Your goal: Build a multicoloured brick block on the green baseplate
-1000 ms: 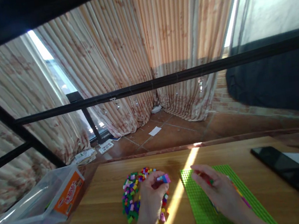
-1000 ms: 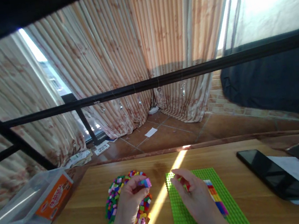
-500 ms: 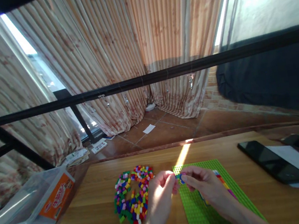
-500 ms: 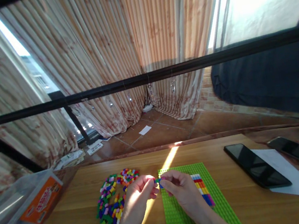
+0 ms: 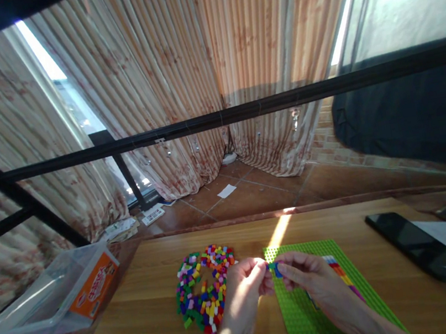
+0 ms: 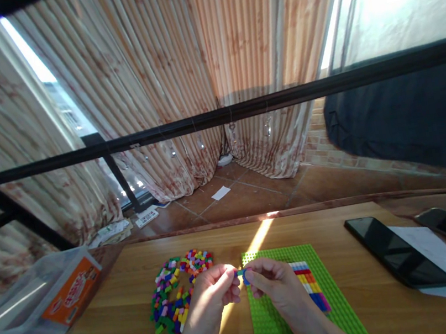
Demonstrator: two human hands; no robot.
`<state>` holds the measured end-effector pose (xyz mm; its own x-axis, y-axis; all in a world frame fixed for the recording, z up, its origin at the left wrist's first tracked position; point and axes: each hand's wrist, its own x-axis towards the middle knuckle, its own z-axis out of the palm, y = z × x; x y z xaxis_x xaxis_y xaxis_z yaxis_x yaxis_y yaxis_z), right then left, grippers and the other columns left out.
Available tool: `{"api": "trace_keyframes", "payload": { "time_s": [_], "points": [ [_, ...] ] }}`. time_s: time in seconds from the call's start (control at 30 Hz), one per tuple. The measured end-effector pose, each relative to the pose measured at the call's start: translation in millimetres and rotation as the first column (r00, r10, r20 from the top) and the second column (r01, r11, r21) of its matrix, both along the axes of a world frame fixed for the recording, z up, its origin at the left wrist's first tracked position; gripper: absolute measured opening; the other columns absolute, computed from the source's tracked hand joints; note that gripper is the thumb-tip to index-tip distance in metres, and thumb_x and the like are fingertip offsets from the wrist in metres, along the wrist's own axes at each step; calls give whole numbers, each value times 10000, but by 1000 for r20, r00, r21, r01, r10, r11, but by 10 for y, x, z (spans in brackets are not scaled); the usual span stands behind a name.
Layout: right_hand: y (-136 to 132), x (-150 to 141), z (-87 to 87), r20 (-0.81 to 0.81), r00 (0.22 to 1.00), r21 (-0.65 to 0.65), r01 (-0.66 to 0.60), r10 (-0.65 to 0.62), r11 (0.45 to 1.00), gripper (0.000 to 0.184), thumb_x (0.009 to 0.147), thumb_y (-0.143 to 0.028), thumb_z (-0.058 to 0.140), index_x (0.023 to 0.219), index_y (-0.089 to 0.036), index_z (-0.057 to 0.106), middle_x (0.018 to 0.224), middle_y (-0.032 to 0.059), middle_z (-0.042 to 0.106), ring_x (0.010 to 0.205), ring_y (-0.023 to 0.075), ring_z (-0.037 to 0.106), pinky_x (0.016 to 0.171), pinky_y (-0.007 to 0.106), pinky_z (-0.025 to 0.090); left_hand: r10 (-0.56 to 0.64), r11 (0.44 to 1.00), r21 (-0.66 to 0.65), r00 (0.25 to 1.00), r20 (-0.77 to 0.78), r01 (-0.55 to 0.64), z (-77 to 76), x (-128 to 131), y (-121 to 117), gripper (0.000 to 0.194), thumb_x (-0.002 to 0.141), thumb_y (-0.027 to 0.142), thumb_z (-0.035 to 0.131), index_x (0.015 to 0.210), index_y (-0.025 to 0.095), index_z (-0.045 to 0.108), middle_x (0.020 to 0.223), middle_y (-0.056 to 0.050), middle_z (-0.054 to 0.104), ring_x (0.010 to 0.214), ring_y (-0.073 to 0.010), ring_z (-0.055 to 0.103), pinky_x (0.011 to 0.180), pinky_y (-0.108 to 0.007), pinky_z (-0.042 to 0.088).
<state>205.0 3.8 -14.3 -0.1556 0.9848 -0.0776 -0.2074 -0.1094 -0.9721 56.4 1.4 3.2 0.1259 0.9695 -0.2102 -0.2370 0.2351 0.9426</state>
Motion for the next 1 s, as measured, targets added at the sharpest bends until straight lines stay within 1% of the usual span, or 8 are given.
{"api": "trace_keyframes", "payload": {
  "time_s": [0.17, 0.3, 0.4, 0.53, 0.63, 0.83, 0.93, 1.0],
  "points": [
    [8, -16, -7, -1, 1000, -16, 18, -18, 1000, 254, 690, -420, 727, 763, -178, 708, 622, 5, 633, 549, 101, 503, 552, 227, 406, 48, 995, -91, 998, 44, -44, -28, 0, 20, 332, 659, 421, 714, 765, 128, 601, 661, -11, 578, 565, -87, 515, 526, -198, 402],
    [20, -20, -23, -17, 1000, -19, 13, -13, 1000, 266, 667, -426, 745, 780, -188, 715, 619, 1, 637, 545, 100, 497, 546, 226, 407, 18, 987, -158, 998, 68, -7, -99, 36, 44, 369, 664, 485, 674, 726, 138, 568, 632, 0, 552, 514, -75, 477, 457, -182, 332],
    [9, -9, -30, 7, 1000, -34, 16, -16, 999, 292, 641, -443, 757, 773, -186, 720, 585, -6, 610, 538, 105, 492, 534, 229, 411, -23, 995, -99, 1000, -1, 22, -92, 87, 19, 371, 726, 505, 610, 677, 146, 527, 551, 37, 476, 453, -48, 377, 433, -176, 258],
    [-22, 36, -57, 72, 997, -70, -2, 7, 998, 303, 649, -454, 751, 778, -181, 723, 628, 9, 633, 561, 112, 510, 546, 231, 428, -20, 999, -27, 991, -131, 16, -44, 144, -24, 200, 771, 332, 558, 680, 162, 504, 531, 66, 420, 461, -49, 332, 461, -183, 249],
    [-41, 61, -67, 72, 997, -78, -35, 41, 996, 293, 659, -445, 752, 781, -181, 725, 628, 8, 636, 566, 108, 513, 548, 220, 431, 9, 1000, -8, 976, -217, -12, -44, 155, -29, 162, 780, 265, 497, 649, 174, 471, 524, 65, 408, 473, -61, 342, 477, -196, 264],
    [-91, 23, 3, -28, 999, -196, -33, 28, 980, 298, 621, -425, 786, 798, -190, 738, 713, 30, 673, 642, 139, 577, 630, 262, 500, -49, 997, -55, 998, -46, 46, -75, 133, -34, 218, 760, 342, 526, 637, 180, 450, 538, 62, 394, 468, -59, 312, 451, -194, 223],
    [-99, 7, 7, -18, 1000, -206, -8, 4, 979, 309, 591, -424, 802, 792, -196, 745, 740, 46, 692, 643, 158, 598, 639, 288, 524, -1, 995, -97, 1000, -14, 0, -85, 111, -26, 189, 748, 330, 534, 658, 177, 468, 567, 47, 440, 464, -59, 335, 453, -190, 228],
    [-94, 14, -4, 2, 999, -214, 32, -32, 976, 322, 558, -426, 817, 785, -207, 751, 781, 55, 706, 662, 170, 614, 645, 294, 540, 49, 994, -92, 996, -68, -56, -93, 44, -1, 156, 762, 303, 510, 671, 179, 480, 591, 28, 487, 463, -70, 381, 464, -199, 260]
  ]
}}
